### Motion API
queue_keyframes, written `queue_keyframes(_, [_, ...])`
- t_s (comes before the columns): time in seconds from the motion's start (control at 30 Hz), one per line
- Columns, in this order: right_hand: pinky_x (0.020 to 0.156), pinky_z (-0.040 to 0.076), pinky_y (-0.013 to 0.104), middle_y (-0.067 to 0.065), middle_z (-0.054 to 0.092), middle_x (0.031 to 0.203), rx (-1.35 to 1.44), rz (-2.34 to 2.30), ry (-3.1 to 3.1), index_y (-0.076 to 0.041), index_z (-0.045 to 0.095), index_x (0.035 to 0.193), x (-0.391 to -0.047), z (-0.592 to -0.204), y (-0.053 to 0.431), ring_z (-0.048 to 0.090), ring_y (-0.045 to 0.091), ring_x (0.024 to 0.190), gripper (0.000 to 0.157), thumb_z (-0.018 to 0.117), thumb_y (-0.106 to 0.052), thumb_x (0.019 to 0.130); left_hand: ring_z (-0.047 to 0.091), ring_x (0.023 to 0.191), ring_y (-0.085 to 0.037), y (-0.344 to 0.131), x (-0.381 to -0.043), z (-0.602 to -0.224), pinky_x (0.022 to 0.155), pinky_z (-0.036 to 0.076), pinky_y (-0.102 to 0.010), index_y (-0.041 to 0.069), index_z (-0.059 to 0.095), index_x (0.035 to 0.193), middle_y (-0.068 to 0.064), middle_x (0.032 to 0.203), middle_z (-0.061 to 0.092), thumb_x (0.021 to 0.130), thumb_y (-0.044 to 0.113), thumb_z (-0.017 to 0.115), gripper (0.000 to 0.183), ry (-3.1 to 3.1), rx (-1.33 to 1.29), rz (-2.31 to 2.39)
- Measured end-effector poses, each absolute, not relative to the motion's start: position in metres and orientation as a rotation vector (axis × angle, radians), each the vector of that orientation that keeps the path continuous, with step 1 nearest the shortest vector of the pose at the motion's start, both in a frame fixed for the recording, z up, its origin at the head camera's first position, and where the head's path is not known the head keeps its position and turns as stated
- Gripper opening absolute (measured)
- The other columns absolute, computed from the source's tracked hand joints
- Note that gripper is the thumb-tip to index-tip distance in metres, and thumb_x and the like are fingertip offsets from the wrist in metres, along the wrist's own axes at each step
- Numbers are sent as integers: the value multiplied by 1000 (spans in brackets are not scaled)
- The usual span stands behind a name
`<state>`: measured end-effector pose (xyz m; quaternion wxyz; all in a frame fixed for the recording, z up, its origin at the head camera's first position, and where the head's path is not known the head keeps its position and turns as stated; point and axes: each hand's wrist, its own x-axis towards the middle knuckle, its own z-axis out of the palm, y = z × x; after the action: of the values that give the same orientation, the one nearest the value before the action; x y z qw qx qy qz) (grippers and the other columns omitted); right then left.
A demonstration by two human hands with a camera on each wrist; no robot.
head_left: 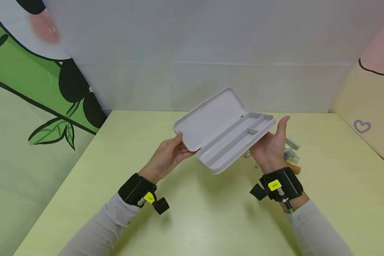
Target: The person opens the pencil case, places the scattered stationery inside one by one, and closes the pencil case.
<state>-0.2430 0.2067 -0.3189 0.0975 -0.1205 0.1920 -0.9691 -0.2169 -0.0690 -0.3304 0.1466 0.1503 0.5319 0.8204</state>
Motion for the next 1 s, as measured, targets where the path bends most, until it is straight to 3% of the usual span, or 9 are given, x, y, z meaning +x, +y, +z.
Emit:
queue_keyframes(0.13, [106,30,41,8,41,133,-391,-2767,608,-8,29,140,-247,-316,219,29,22,129,85,39,-69,82,54,107,-26,-73,-219,-329,93,48,-33,-6,36,134,-16,116,53,97,30,42,52,1577,412,2315])
queue_keyframes(0.23, [96,43,41,11,48,130,-442,-2632,674,-7,29,142,-249,-309,227,42,24,120,74,33,-60,90,56,104,-24,-76,-220,-329,92,48,-31,-8,37,132,-14,112,56,97,29,42,51,1609,397,2272])
queue_keyframes(0.37, [82,53,35,10,62,108,-429,-2442,890,-4,51,126,-252,-296,237,57,22,99,58,32,-49,96,58,100,-22,-79,-220,-329,90,50,-29,-12,35,131,-11,106,60,98,29,40,53,1616,420,2224])
queue_keyframes(0.47, [77,55,31,6,63,100,-446,-2281,1138,-7,55,118,-254,-286,241,59,19,91,49,31,-44,97,58,100,-23,-81,-221,-327,89,50,-30,-14,35,130,-11,105,60,98,28,39,53,1603,437,2195])
queue_keyframes(0.63, [78,55,30,3,56,103,-491,-2069,1361,-13,39,129,-255,-278,249,56,18,91,41,27,-39,99,59,97,-22,-85,-224,-320,88,51,-30,-13,38,128,-11,103,60,97,27,42,51,1601,444,2151])
queue_keyframes(0.7, [70,57,31,3,57,102,-438,-2000,1487,-13,39,128,-256,-276,252,58,18,87,41,31,-40,99,59,95,-22,-85,-226,-318,87,51,-29,-12,38,128,-11,102,60,97,27,42,50,1600,452,2137])
queue_keyframes(0.87, [61,58,33,4,61,97,-339,-1889,1738,-13,50,122,-262,-277,256,61,20,82,36,41,-37,96,61,89,-20,-88,-229,-313,83,53,-28,-11,43,125,-9,96,64,96,24,45,45,1657,399,2130])
queue_keyframes(1.0, [72,56,30,1,65,98,-335,-1893,1835,-12,57,120,-268,-280,258,61,18,88,31,49,-27,94,63,87,-20,-91,-233,-309,81,54,-29,-9,49,121,-7,92,66,95,23,47,41,1757,354,2127])
